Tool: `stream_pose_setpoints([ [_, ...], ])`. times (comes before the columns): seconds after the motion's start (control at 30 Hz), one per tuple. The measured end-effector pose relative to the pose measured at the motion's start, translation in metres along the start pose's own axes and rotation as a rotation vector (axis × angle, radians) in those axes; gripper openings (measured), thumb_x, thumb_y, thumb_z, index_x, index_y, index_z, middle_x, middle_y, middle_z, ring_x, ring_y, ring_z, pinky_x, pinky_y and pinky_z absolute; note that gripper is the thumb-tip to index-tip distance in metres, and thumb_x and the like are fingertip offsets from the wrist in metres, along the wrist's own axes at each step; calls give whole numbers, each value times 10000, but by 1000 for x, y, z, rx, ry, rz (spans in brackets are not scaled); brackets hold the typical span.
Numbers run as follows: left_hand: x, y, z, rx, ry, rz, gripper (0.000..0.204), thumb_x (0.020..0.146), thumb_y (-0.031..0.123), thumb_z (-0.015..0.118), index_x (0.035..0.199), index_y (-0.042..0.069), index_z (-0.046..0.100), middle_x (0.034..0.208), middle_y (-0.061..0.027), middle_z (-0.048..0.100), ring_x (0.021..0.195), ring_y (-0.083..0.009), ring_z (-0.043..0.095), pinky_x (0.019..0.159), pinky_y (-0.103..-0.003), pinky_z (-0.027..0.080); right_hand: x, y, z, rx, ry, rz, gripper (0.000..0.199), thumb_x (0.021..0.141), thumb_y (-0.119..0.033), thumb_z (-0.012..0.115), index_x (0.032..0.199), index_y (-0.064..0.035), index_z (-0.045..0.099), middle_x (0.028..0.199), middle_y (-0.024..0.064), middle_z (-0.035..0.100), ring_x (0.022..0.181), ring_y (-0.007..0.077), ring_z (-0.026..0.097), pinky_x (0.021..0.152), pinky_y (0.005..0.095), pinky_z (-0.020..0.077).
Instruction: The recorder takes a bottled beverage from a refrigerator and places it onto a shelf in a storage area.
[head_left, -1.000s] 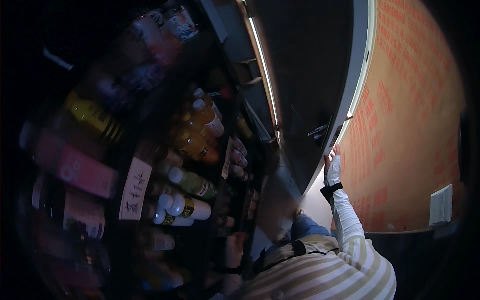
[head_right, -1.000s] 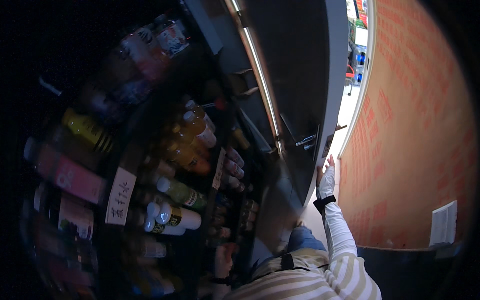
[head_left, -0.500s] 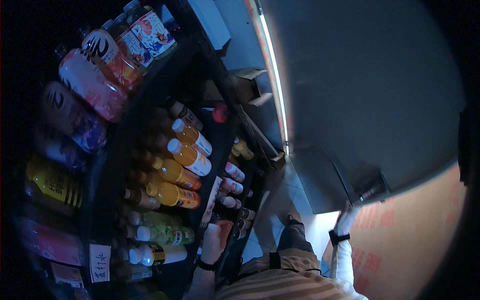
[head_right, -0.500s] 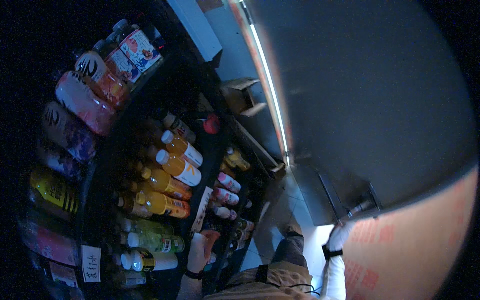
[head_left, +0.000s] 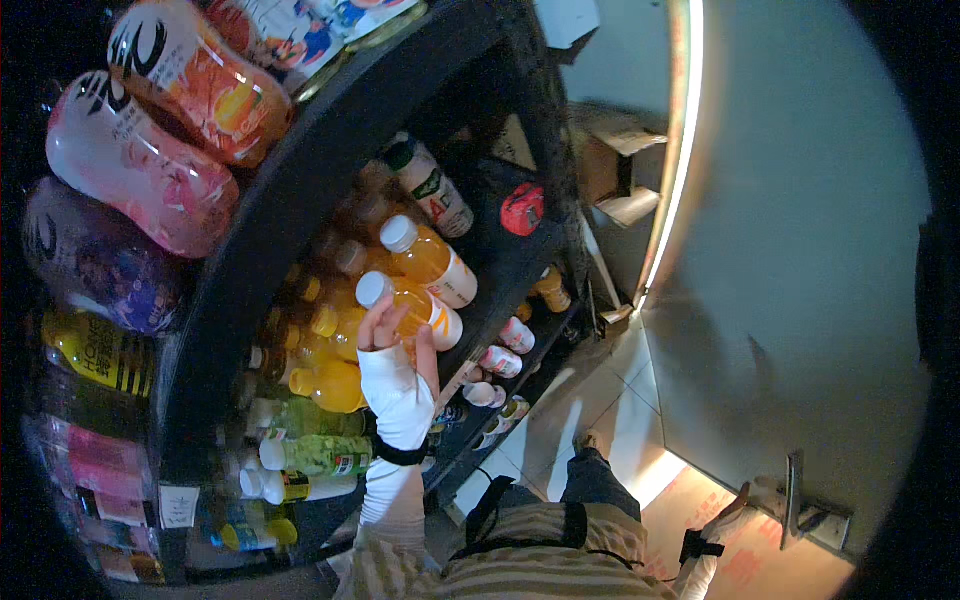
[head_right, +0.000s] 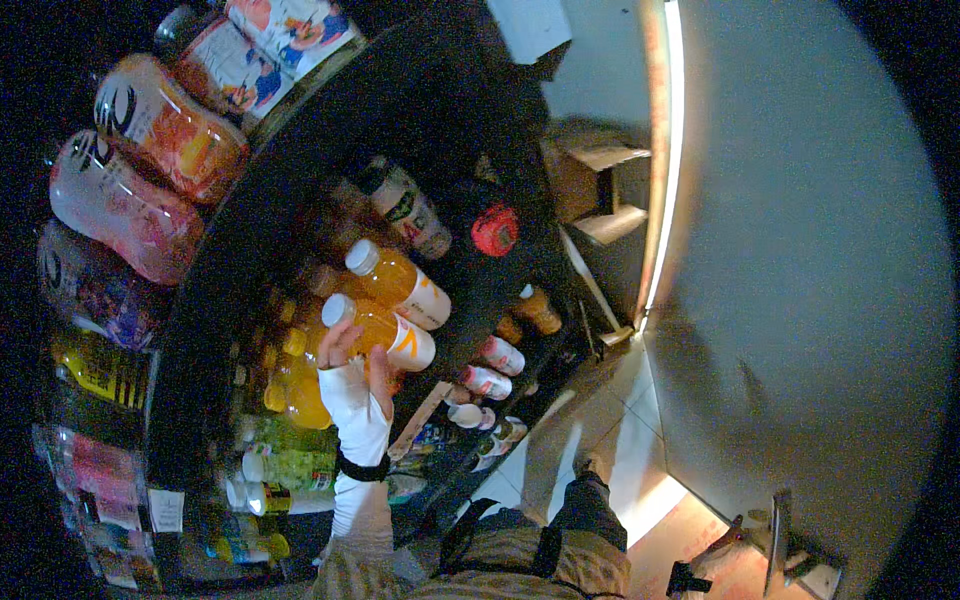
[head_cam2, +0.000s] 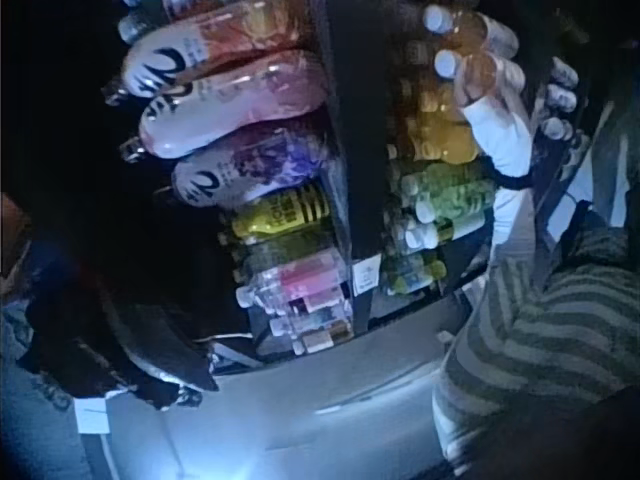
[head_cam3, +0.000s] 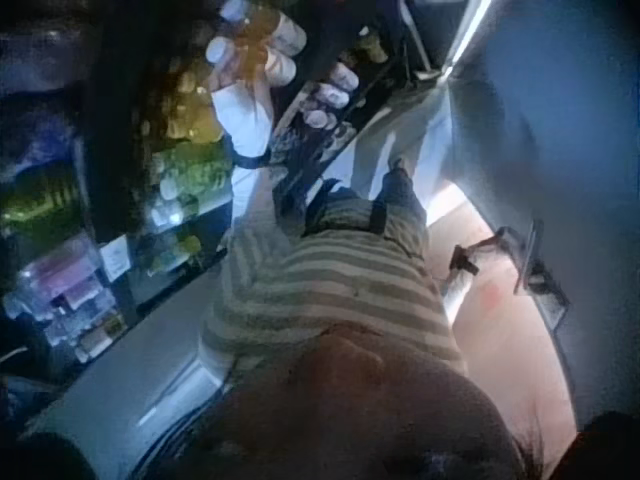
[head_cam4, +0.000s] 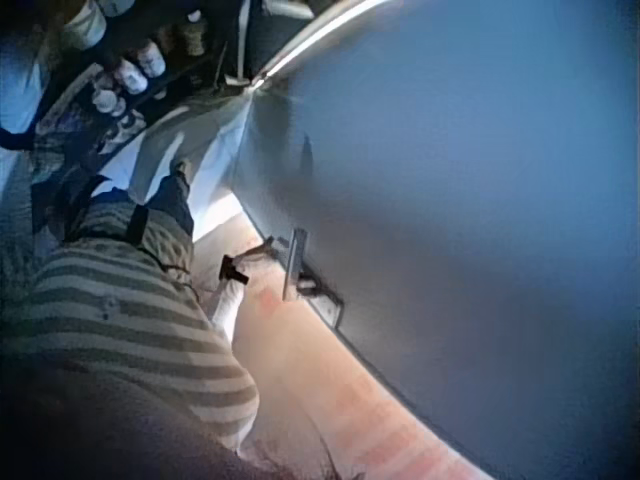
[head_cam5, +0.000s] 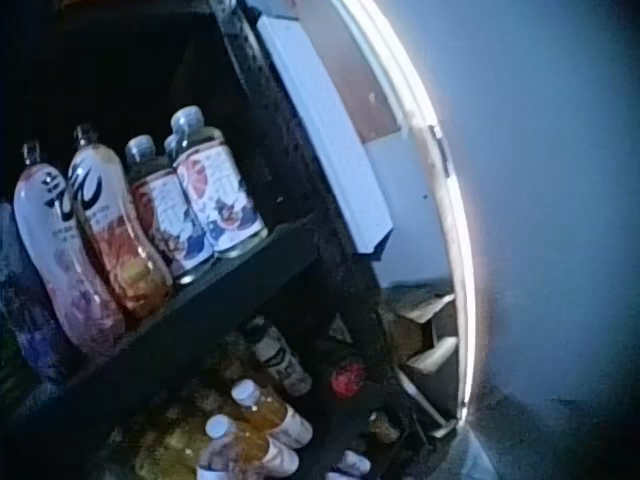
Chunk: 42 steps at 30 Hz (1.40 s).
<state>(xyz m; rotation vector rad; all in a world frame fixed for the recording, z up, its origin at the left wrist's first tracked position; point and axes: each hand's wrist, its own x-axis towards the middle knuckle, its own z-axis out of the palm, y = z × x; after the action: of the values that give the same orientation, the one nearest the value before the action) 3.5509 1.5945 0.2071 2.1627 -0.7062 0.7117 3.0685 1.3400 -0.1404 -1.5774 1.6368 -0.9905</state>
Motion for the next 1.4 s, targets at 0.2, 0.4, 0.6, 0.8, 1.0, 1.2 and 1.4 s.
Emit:
stream_pose_setpoints([
  [0.2,27,12,0,458,134,87,462,739,67,635,1160,18,450,1180,-171,446,1053,-343,445,890,-392,372,39,44,-11,-68,-161,-135,364,943,-195,363,1218,35,424,1201,128,479,1056,213,474,949,277,343],
  [0.4,31,8,3,385,72,92,395,730,70,612,1101,20,486,1083,-177,492,926,-327,498,775,-401,392,42,56,62,648,-836,655,444,893,-377,448,1262,-137,390,1201,35,465,854,136,476,723,306,430],
  [0.6,6,13,22,185,137,106,523,666,55,697,1139,48,475,976,-145,515,859,-309,499,728,-383,403,-48,-286,197,594,-1352,37,274,892,-178,501,1086,16,492,1004,65,526,917,132,490,809,242,412],
  [0.8,-16,-5,29,-353,118,-326,520,689,23,698,1133,41,428,998,-83,533,911,-156,535,794,-254,432,-95,-487,247,501,-1175,-928,282,813,-76,586,1076,-3,518,969,148,559,892,253,546,789,319,428],
  [1.0,-21,4,20,-67,-76,-158,632,613,94,760,1152,33,434,1100,-132,505,995,-245,509,866,-337,407,-122,-564,296,738,-1155,-1111,594,737,-75,651,1244,6,352,1137,173,497,1021,270,505,868,343,403],
  [1.2,-37,-1,20,-226,-112,-111,726,573,78,772,1173,59,364,1179,-173,450,1095,-296,457,914,-361,377,-137,-553,309,642,-1161,-1004,676,628,-231,728,1147,48,397,963,258,528,891,402,521,764,417,431],
  [1.4,-51,-12,20,-231,-14,-181,700,632,138,745,1182,69,318,1215,-200,424,1155,-350,407,977,-432,303,-121,-530,302,915,-1286,-773,624,662,-57,697,1159,-30,322,1001,90,520,923,167,537,810,285,437],
])
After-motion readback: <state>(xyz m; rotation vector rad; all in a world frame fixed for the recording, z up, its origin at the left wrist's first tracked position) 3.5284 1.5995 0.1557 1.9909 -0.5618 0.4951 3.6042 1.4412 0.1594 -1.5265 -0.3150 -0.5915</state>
